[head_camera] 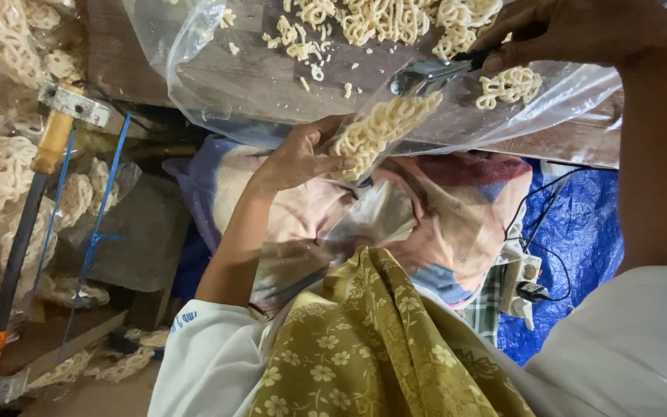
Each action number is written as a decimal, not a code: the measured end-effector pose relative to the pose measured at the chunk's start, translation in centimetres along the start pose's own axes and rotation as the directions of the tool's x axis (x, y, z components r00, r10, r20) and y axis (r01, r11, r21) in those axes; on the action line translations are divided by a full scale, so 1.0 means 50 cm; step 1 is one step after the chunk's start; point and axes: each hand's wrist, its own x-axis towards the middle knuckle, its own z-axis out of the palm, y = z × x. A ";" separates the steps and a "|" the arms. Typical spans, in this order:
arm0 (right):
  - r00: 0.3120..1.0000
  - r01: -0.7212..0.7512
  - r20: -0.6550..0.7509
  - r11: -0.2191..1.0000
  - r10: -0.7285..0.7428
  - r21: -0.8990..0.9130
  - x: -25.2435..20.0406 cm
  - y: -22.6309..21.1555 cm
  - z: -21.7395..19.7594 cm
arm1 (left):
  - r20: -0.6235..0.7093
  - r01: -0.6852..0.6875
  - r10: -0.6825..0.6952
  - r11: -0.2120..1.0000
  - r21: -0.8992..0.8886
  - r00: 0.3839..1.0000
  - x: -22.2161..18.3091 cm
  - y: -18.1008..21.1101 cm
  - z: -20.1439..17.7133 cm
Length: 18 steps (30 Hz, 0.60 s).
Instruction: The person repeatedly scoops small portions of dried noodles from a large pile on a table using tongs and places them into clear plastic bags. They then fold the top of each bag to seal it and set it aside. The process is repeated continuously throughout the clip.
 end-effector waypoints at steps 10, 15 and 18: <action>0.970 0.146 -0.198 0.989 -0.140 0.015 -0.034 0.048 0.009 | -0.071 -0.172 0.165 0.981 -0.089 0.984 0.000 -0.004 0.015; 0.941 0.249 -0.235 0.969 -0.242 0.001 -0.041 0.098 0.011 | -0.088 -0.169 0.162 0.982 -0.085 0.983 0.002 0.003 0.025; 0.981 0.117 -0.161 0.992 -0.108 0.051 -0.038 0.092 0.009 | -0.120 -0.159 0.150 0.985 -0.066 0.981 0.004 -0.004 0.028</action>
